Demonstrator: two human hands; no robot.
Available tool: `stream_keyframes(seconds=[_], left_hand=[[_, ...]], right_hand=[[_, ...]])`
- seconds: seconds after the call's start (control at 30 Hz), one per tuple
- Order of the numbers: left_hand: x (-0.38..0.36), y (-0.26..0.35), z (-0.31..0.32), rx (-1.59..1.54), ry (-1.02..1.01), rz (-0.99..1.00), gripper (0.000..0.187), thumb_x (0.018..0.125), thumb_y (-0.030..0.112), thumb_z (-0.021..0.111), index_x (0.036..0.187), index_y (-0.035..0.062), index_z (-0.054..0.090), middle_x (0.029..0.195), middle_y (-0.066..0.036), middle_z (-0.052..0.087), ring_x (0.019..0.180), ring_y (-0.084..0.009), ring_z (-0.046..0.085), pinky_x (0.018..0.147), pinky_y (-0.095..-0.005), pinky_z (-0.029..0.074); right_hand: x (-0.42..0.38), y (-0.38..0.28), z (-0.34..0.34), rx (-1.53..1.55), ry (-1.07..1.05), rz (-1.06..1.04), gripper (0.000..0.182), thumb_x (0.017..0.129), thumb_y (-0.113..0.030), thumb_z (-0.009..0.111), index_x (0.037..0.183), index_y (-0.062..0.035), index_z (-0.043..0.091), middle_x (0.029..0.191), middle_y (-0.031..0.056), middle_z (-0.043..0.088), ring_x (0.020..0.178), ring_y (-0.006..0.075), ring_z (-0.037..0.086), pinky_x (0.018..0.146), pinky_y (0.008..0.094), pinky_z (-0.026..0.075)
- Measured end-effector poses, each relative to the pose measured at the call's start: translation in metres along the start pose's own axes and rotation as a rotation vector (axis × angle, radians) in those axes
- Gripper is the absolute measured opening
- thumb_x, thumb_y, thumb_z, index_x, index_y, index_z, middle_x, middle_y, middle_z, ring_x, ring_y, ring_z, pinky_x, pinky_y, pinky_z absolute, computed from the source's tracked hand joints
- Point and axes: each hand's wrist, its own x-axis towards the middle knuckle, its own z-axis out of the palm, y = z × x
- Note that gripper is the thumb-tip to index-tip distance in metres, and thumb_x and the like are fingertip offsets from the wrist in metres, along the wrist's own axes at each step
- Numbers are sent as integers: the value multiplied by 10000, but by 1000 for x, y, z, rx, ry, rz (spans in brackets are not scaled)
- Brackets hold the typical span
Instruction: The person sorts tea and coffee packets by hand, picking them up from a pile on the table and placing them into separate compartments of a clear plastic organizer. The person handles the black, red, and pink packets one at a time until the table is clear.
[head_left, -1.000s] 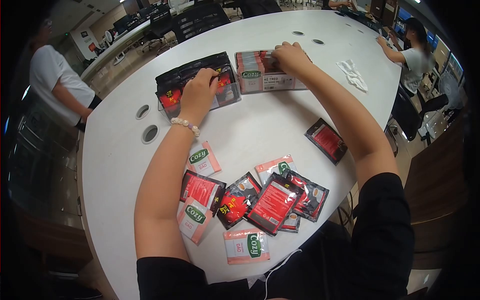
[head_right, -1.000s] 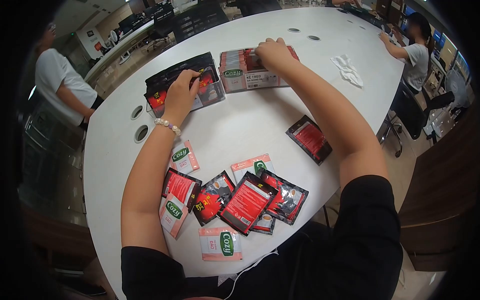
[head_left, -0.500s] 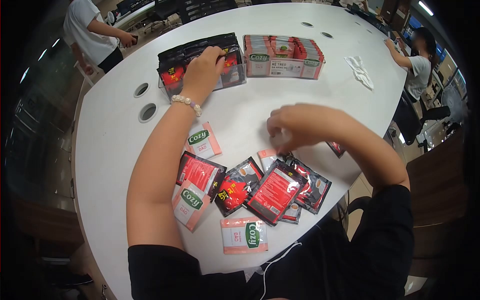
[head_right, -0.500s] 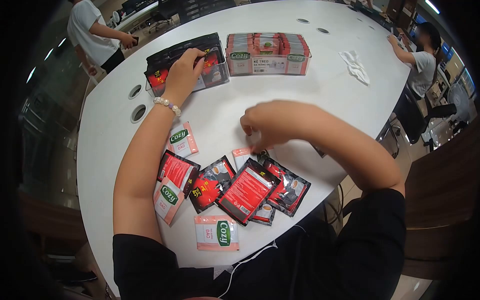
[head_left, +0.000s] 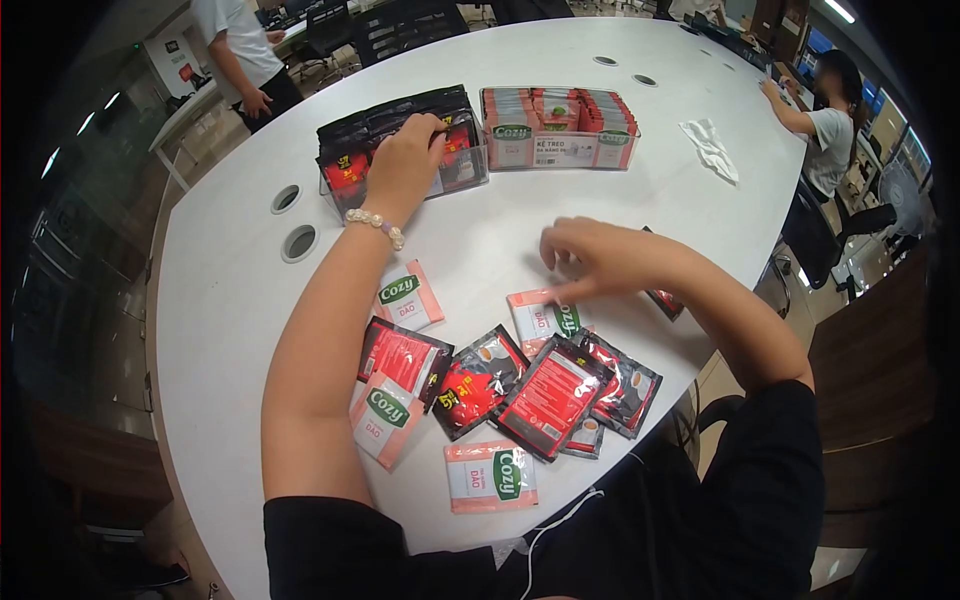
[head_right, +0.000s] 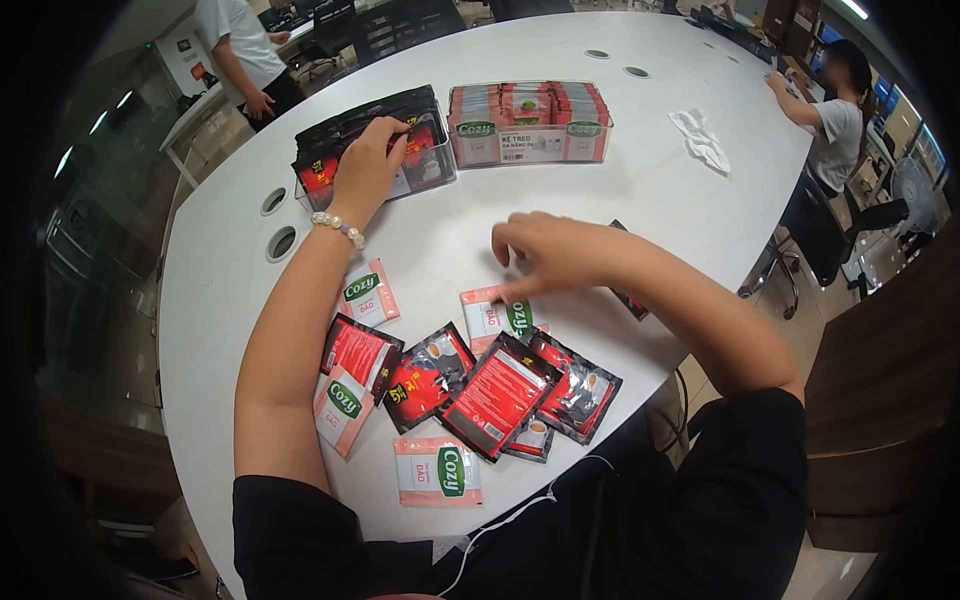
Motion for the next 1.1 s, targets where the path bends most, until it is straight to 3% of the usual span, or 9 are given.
stream_keyframes(seconds=[0.03, 0.17, 0.3, 0.4, 0.6, 0.7, 0.8, 0.93, 1.1], left_hand=[[0, 0, 1, 14, 4, 5, 155, 879, 144, 577, 1011, 64, 581, 927, -123, 639, 820, -322, 629, 706, -407, 489], [-1, -2, 2, 13, -9, -3, 155, 881, 151, 574, 1008, 63, 582, 927, -121, 634, 818, -318, 628, 707, -406, 488], [0, -1, 1, -4, -23, -12, 153, 883, 152, 569, 1006, 62, 583, 953, -115, 630, 817, -313, 626, 706, -403, 487], [0, -3, 2, 16, -4, 6, 152, 884, 150, 568, 1006, 60, 582, 953, -114, 627, 812, -313, 625, 704, -402, 486], [-1, -2, 2, 7, -22, 4, 151, 885, 148, 567, 1005, 56, 577, 952, -109, 620, 812, -313, 622, 704, -403, 487], [-1, -3, 2, 16, -12, 16, 149, 885, 146, 567, 1003, 56, 577, 954, -107, 619, 812, -311, 623, 703, -402, 487], [-1, -5, 3, 19, -15, 15, 147, 884, 144, 567, 1002, 56, 576, 954, -108, 621, 817, -311, 624, 702, -402, 487], [-1, -4, 3, 2, -15, 11, 147, 882, 145, 569, 1002, 60, 576, 956, -109, 624, 822, -314, 623, 701, -404, 487], [-1, -3, 2, 19, 0, 7, 147, 879, 143, 574, 1004, 66, 579, 949, -111, 628, 814, -314, 626, 696, -404, 489]], right_hand=[[-1, 2, -1, -46, -110, 0, 499, 709, -416, 763, 992, -80, 526, 976, 97, 556, 987, 294, 530, 804, 387, 436], [-3, 4, 12, -226, -27, -5, 535, 686, -417, 777, 1034, -100, 522, 1001, 87, 559, 1020, 276, 515, 825, 397, 414], [8, 25, 7, -352, 356, 57, 554, 655, -386, 789, 1073, -112, 551, 1045, 93, 560, 1047, 281, 502, 848, 411, 404], [11, 29, 3, -358, 272, 209, 561, 635, -397, 794, 1068, -112, 581, 1067, 96, 560, 1075, 280, 488, 875, 403, 400], [18, 34, -2, -100, 85, 296, 559, 669, -365, 789, 1077, -55, 565, 1082, 129, 549, 1064, 290, 485, 886, 380, 409], [12, 39, 6, -203, 354, 342, 634, 614, -420, 805, 1085, -49, 598, 1120, 133, 555, 1122, 297, 473, 910, 422, 414], [11, 44, -5, -162, 247, 404, 667, 613, -423, 810, 1104, -30, 589, 1117, 139, 566, 1139, 297, 471, 924, 426, 409], [14, 41, -16, -4, 136, 419, 571, 658, -235, 788, 1135, -28, 552, 1033, 140, 579, 996, 250, 540, 855, 330, 451], [16, 52, -11, 342, 232, 372, 551, 661, -130, 775, 1149, -40, 533, 920, 72, 565, 884, 186, 547, 765, 288, 440]])
